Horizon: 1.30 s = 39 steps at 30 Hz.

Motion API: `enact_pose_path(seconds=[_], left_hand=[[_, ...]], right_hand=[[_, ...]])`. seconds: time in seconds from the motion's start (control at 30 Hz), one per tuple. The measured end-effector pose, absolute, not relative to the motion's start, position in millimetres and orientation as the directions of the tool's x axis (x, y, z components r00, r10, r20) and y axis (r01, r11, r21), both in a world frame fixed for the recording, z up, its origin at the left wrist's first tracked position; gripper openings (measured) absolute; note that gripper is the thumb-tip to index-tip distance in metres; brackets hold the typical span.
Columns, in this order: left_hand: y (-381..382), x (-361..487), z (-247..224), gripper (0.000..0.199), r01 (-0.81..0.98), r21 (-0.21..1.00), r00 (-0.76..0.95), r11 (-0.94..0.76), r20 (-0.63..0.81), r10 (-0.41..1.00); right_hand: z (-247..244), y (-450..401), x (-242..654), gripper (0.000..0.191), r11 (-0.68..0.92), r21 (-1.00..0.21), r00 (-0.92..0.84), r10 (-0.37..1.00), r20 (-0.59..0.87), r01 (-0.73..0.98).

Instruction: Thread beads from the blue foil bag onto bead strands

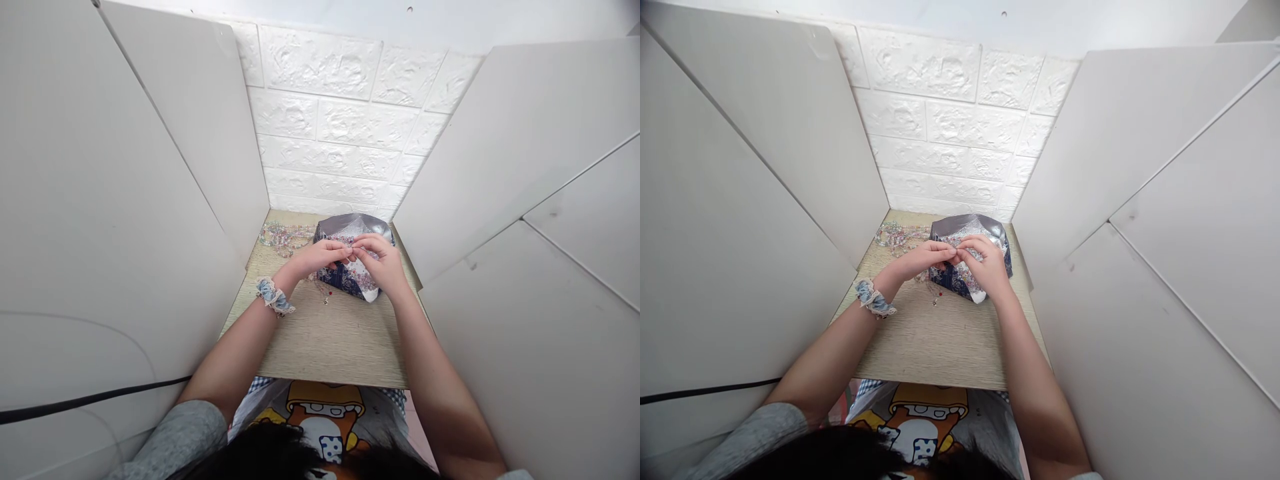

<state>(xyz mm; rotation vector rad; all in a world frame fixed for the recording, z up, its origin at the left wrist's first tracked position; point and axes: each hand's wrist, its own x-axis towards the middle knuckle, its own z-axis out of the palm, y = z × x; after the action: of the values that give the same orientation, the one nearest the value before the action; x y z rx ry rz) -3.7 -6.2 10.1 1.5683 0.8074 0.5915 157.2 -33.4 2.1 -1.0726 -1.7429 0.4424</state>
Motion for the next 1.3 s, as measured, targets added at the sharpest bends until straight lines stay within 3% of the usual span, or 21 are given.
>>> enact_pose_path(seconds=[0.23, 0.37, 0.6, 0.73, 0.93, 1.3], left_hand=[[-5.8, -4.6, 12.7, 0.036, 0.139, 0.983, 0.536, -0.116, 0.023, 0.844], [-3.3, -4.3, 11.6, 0.030, 0.098, 0.984, 0.453, -0.145, 0.086, 0.887], [-0.2, -1.5, 7.6, 0.019, -0.083, 0.995, 0.328, 0.058, -0.028, 0.944], [-3.1, -2.2, 11.6, 0.021, -0.080, 0.992, 0.392, 0.096, -0.057, 0.918], [-6.3, -4.0, 16.6, 0.016, -0.059, 0.994, 0.399, 0.093, -0.062, 0.915], [-7.9, -1.2, 20.7, 0.022, 0.161, 0.987, 0.306, 0.007, -0.057, 0.950]], right_hand=[[-1.9, -31.9, 157.8, 0.012, 0.496, -0.706, 0.016, 0.812, 0.583, 0.506], [-3.8, -30.5, 158.4, 0.015, 0.443, -0.648, 0.021, 0.816, 0.578, 0.619], [-21.5, -19.2, 158.7, 0.022, 0.278, -0.209, -0.199, 0.922, 0.333, 0.938], [-29.5, -14.1, 156.8, 0.025, 0.250, -0.087, -0.225, 0.948, 0.227, 0.964], [-35.0, -8.0, 155.3, 0.022, 0.277, -0.154, -0.238, 0.944, 0.228, 0.949], [-39.8, -6.7, 156.0, 0.019, 0.353, -0.246, -0.276, 0.913, 0.299, 0.903]])
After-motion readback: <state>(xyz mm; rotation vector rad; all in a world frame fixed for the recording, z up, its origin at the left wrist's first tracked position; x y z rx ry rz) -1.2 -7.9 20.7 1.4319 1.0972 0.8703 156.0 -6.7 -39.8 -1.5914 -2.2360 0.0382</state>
